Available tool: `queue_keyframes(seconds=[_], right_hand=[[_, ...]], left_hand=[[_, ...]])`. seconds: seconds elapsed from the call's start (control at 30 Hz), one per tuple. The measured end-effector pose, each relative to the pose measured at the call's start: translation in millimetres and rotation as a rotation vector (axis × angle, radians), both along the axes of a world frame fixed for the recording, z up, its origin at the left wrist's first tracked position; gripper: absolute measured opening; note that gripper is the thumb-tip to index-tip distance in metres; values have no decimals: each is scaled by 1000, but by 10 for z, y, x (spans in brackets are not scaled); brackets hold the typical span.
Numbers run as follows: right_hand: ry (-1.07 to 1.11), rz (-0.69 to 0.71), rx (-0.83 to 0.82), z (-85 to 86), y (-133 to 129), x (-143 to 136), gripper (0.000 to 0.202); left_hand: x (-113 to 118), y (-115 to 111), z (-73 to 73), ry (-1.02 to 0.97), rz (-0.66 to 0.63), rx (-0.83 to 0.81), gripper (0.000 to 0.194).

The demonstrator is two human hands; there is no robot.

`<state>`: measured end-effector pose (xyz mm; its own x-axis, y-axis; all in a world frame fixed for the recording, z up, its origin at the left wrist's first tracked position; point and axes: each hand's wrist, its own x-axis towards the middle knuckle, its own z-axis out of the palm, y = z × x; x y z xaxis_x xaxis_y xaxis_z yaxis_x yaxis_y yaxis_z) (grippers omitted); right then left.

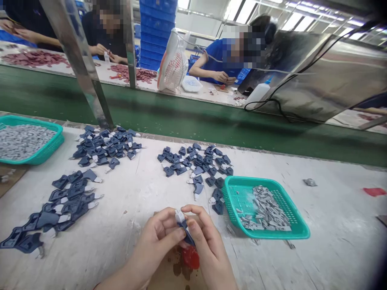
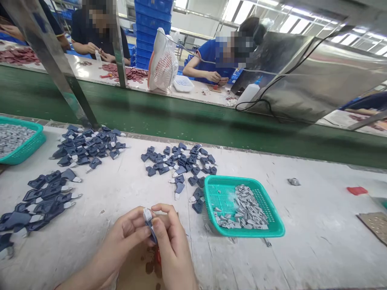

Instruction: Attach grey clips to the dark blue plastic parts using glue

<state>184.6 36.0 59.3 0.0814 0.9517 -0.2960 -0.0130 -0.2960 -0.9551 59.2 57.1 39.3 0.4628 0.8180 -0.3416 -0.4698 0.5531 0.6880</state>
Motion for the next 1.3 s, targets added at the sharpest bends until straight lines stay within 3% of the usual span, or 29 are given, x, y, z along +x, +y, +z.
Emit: queue_keyframes(seconds=[0.13,0.27,0.4,0.47,0.53,0.67,0.8,0.93,1.07,1.2,1.3], right_hand=[[-99,-61,17,-15,2,26,42],[-372,-147,100,21,-57,355,42],[-856,-470,180,-56,-161,950,35],[-1056,-463,220,-189,-205,1219,35],[-1159,-334,284,-357,-238,1384,36],[-1262,-255,376,-603,-274,1364,37],[-1243,-250,351,-625,-270,1154,32],[-1145,-192,330,-508,-255,1134,30],[-1102,-198,234,-293,-155,1435,32],[-1148,69,90,-108,81,1817,29],[-1123,278,68,-67,275,1984,22]], left_hand=[[20,65,42,25,-57,9,26],[-52,368,55,251,-83,57,27],[-199,1041,110,611,85,321,37],[-242,1468,126,696,155,392,38],[-244,1900,112,792,215,430,35],[-161,2628,9,1056,278,485,28],[-101,3072,-99,1309,226,574,26],[-123,3283,-193,1473,131,662,26],[-177,3348,-273,1588,97,719,29],[-216,3293,-255,1669,108,759,40],[-230,3191,-173,1694,134,810,47]])
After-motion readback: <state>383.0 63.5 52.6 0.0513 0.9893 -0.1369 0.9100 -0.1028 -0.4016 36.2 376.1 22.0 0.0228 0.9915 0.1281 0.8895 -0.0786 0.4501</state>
